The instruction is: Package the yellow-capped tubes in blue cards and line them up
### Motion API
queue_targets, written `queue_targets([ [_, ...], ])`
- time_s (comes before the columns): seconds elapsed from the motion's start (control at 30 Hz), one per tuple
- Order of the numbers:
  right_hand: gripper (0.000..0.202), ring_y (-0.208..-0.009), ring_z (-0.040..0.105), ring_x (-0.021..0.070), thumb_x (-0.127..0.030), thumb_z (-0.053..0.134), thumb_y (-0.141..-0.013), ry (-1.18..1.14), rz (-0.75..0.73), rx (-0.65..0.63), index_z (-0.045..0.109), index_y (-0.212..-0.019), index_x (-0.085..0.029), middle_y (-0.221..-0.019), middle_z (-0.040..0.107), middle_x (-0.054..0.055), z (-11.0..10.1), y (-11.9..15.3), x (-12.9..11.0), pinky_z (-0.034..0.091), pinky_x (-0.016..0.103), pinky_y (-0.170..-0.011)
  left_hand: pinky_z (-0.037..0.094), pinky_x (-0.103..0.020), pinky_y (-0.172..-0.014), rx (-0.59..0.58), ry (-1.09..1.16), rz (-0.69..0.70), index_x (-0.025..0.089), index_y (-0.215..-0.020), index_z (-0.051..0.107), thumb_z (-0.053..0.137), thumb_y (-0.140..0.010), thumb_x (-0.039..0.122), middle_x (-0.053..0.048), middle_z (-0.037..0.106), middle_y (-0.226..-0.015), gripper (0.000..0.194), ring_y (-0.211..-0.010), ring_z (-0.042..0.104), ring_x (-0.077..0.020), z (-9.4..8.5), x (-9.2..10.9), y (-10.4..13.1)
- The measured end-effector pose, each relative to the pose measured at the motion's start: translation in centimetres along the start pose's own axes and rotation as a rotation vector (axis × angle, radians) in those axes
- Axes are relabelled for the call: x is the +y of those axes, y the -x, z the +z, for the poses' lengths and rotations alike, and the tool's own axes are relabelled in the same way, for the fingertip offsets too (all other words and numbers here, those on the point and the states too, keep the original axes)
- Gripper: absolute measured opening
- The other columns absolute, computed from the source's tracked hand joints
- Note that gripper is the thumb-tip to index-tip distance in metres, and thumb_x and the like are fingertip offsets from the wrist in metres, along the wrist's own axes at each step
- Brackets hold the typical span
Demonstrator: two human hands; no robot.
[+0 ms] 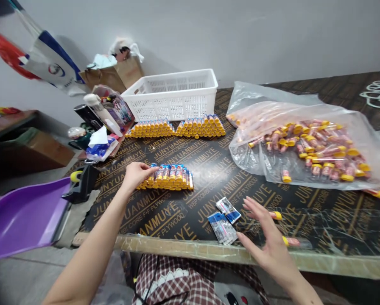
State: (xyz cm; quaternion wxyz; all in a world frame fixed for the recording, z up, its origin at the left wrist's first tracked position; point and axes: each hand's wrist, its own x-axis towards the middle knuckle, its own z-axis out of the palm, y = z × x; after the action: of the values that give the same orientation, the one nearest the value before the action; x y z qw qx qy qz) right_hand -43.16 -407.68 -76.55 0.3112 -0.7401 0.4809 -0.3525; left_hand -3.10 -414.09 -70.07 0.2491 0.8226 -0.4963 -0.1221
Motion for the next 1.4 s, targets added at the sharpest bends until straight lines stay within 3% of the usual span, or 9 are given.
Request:
queue_targets([
  [0.13,0.056,-0.120,0.048,0.0272,-0.035,0.060,-0.081,0.066,-0.012,0.063,0.039,-0.133,-0.028,-0.140,0.038,0.009,-1.4,-0.4,0.4,0.043,0.047,-0.099,0.038,-0.027,-0.060,0.118,-0.034,0.075,0.017,-0.068,0.072,0.059,-0.069,0.059,-0.010,0.070,-0.067,0.044,-0.065,0.062,-0.0220,-0.3,1.3,1.4],
  [0.23,0.045,-0.121,0.047,0.0271,-0.035,0.058,-0.081,0.222,0.018,0.164,0.050,-0.124,-0.025,-0.132,0.045,0.010,-3.0,-1.0,2.6,0.042,0.046,-0.099,0.039,-0.025,-0.060,0.266,0.154,0.109,0.017,-0.079,0.071,0.057,-0.074,0.054,-0.004,0.069,-0.068,0.039,-0.062,0.058,-0.0176,0.7,2.9,4.4],
  [0.3,0.039,-0.117,0.048,0.0288,-0.034,0.059,-0.080,0.360,0.035,0.141,0.056,-0.117,-0.021,-0.124,0.050,0.012,-3.8,-1.5,4.5,0.041,0.048,-0.097,0.039,-0.024,-0.060,0.093,0.328,0.156,0.018,-0.076,0.069,0.058,-0.075,0.048,-0.002,0.068,-0.068,0.032,-0.062,0.057,-0.0161,2.8,4.3,7.4],
  [0.4,0.028,-0.101,0.053,0.0308,-0.030,0.064,-0.075,0.468,0.047,0.029,0.065,-0.101,-0.020,-0.109,0.060,0.012,-4.1,-2.1,6.3,0.044,0.051,-0.086,0.039,-0.025,-0.060,-0.352,0.413,0.255,0.019,-0.074,0.070,0.063,-0.073,0.041,-0.003,0.069,-0.071,0.022,-0.063,0.058,-0.0168,7.5,6.4,11.9],
  [0.57,0.012,-0.088,0.055,0.0280,-0.030,0.060,-0.080,0.430,0.038,-0.037,0.065,-0.088,-0.022,-0.089,0.066,0.007,-3.6,-2.6,5.7,0.044,0.046,-0.078,0.030,-0.024,-0.057,-0.455,0.287,0.238,0.019,-0.063,0.064,0.071,-0.065,0.030,-0.001,0.063,-0.063,0.013,-0.060,0.052,-0.0154,12.7,7.9,15.3],
  [0.8,0.028,-0.087,0.058,0.0186,-0.035,0.041,-0.092,0.159,0.099,0.020,0.056,-0.113,-0.022,-0.096,0.057,0.006,-2.4,-1.6,1.7,0.046,0.033,-0.078,0.032,-0.025,-0.063,-0.468,0.189,0.274,0.019,-0.065,0.063,0.060,-0.077,0.021,-0.001,0.065,-0.068,0.012,-0.065,0.055,-0.0149,12.5,7.9,15.6],
  [1.1,0.011,-0.095,0.055,0.0196,-0.027,0.058,-0.084,-0.085,0.083,0.235,0.063,-0.093,-0.023,-0.098,0.053,0.005,0.1,-0.3,-1.1,0.047,0.034,-0.083,0.036,-0.024,-0.061,-0.384,0.383,0.252,0.017,-0.063,0.057,0.063,-0.069,0.017,0.000,0.057,-0.069,0.008,-0.063,0.051,-0.0128,12.3,7.9,16.2],
  [1.27,0.022,-0.099,0.055,0.0172,-0.022,0.054,-0.087,-0.162,0.065,0.206,0.062,-0.107,-0.027,-0.106,0.053,0.005,0.4,0.7,-2.4,0.051,0.029,-0.081,0.041,-0.022,-0.053,-0.495,0.968,-0.123,0.019,-0.069,0.046,0.064,-0.066,0.023,0.006,0.052,-0.053,0.018,-0.049,0.051,-0.0096,11.9,7.8,15.2],
  [1.4,0.024,-0.097,0.058,0.0175,-0.019,0.057,-0.085,-0.190,0.034,0.238,0.060,-0.107,-0.026,-0.105,0.059,0.005,1.1,1.4,-2.7,0.052,0.029,-0.080,0.046,-0.021,-0.053,-0.536,1.252,-0.383,0.017,-0.086,0.052,0.077,-0.052,0.018,0.003,0.063,-0.058,0.042,-0.049,0.055,-0.0090,11.1,7.9,14.4],
])
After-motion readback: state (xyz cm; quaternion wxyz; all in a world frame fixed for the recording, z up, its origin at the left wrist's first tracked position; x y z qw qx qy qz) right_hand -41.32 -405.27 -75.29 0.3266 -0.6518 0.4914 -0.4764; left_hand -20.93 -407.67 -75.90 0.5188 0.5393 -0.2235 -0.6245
